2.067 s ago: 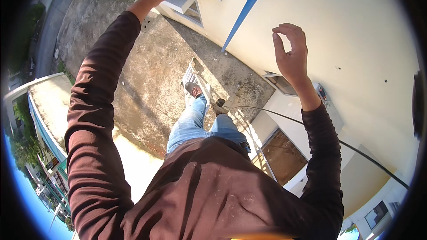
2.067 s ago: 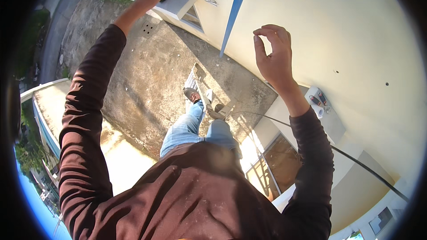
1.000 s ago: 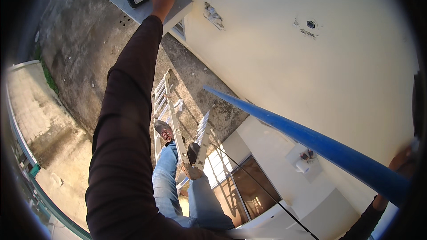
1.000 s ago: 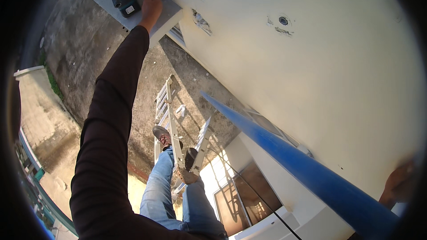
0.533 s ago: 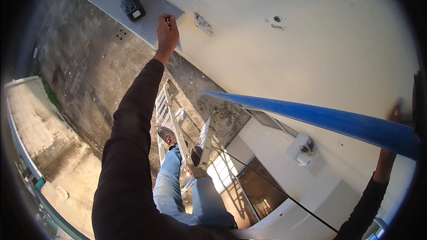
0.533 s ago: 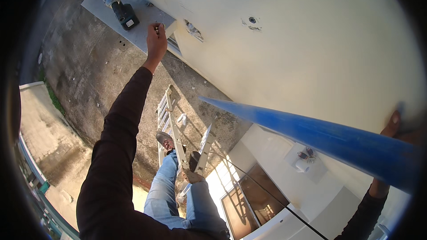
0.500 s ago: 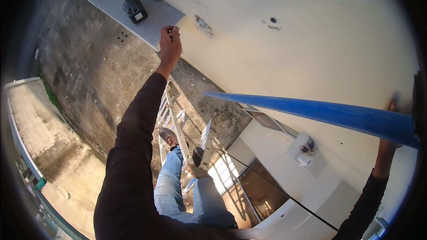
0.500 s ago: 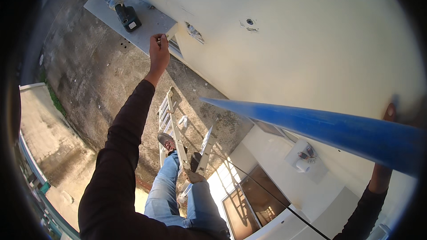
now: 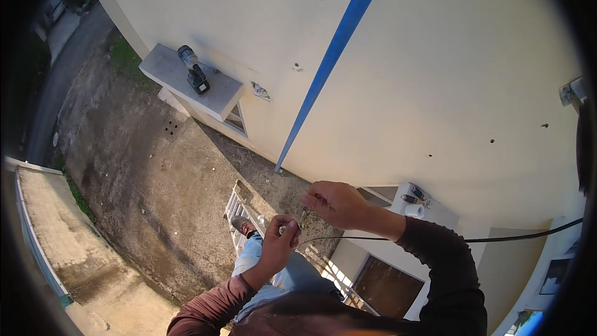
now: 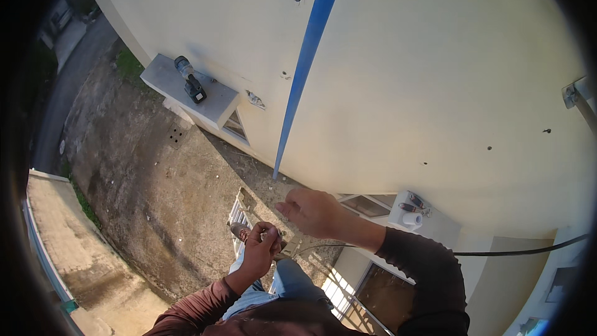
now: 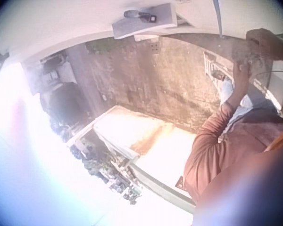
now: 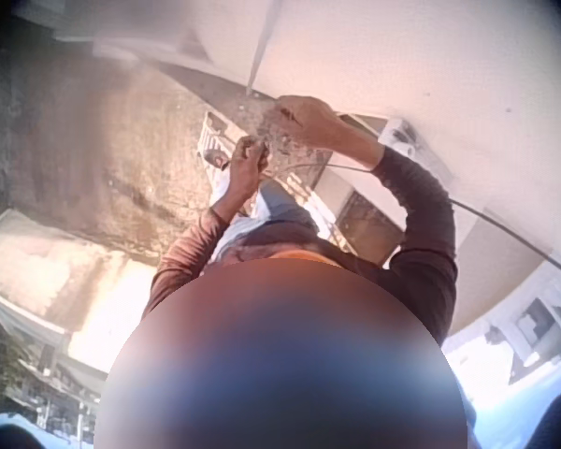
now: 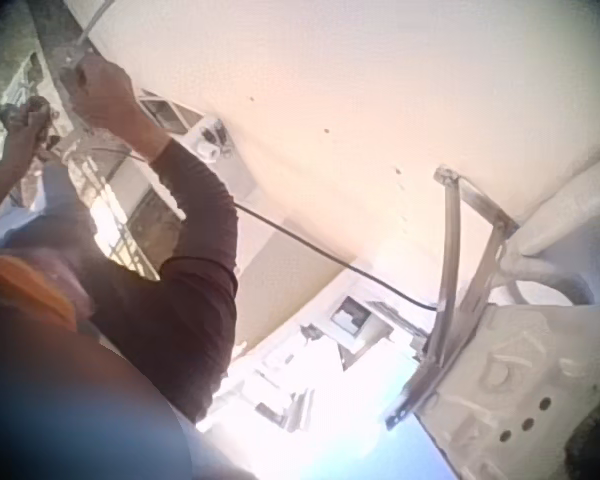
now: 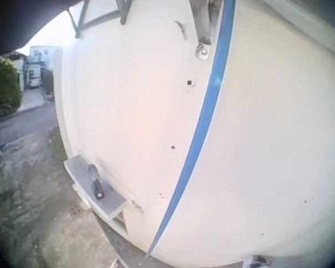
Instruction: The person secures an outdoor air conditioner unit to a wall using a ladder, cordless drill, screws, and a metal bracket. They position the bracket, align the unit, and drive screws into the wall to fasten the bracket and unit in place.
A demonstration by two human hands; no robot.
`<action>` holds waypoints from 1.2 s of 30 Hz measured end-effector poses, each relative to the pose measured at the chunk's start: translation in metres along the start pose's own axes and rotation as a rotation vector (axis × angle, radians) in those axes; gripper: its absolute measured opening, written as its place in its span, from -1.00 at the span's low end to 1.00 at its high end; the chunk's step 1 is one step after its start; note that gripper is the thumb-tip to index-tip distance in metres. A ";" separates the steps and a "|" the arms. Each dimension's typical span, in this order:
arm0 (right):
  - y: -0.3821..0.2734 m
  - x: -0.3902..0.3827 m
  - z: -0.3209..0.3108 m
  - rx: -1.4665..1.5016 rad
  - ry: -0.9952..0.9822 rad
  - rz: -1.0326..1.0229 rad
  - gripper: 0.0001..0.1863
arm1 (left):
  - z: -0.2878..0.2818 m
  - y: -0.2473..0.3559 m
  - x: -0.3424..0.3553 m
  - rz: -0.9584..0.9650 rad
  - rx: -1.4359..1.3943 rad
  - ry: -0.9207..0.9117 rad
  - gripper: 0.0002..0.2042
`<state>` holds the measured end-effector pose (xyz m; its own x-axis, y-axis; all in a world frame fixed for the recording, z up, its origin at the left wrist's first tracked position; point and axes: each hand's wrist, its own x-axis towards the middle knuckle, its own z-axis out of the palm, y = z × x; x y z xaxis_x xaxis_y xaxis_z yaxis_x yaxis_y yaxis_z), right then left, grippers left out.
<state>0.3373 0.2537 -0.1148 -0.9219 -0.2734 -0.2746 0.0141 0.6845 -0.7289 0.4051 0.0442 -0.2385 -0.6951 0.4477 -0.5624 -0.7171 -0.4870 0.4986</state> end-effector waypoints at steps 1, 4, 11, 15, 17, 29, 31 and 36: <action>-0.003 -0.019 0.027 -0.011 0.043 -0.021 -0.46 | 0.008 0.003 -0.013 0.072 0.065 -0.045 -0.89; -0.010 -0.058 0.062 0.119 0.060 0.109 -0.40 | 0.029 0.007 -0.043 0.217 0.218 -0.091 -0.88; -0.035 -0.126 0.067 0.460 0.280 0.171 -0.46 | 0.071 -0.010 -0.077 0.425 0.362 -0.103 -0.86; -0.032 -0.155 0.059 0.556 0.335 0.193 -0.59 | 0.086 -0.023 -0.084 0.443 0.341 -0.124 -0.87; -0.028 -0.164 0.051 0.581 0.284 0.320 -0.61 | 0.092 -0.028 -0.088 0.431 0.324 -0.144 -0.87; -0.057 -0.183 0.043 0.531 0.229 0.182 -0.53 | 0.103 -0.001 -0.109 0.546 0.498 -0.271 -0.82; -0.063 -0.183 0.045 0.648 0.288 0.206 -0.48 | 0.101 0.007 -0.112 0.528 0.506 -0.281 -0.81; -0.079 -0.177 0.052 0.651 0.262 0.218 -0.45 | 0.097 0.026 -0.117 0.554 0.536 -0.369 -0.82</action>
<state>0.5195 0.2131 -0.0413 -0.9330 0.0495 -0.3564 0.3598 0.1430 -0.9220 0.4625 0.0519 -0.0954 -0.8576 0.5109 0.0590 -0.1315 -0.3287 0.9352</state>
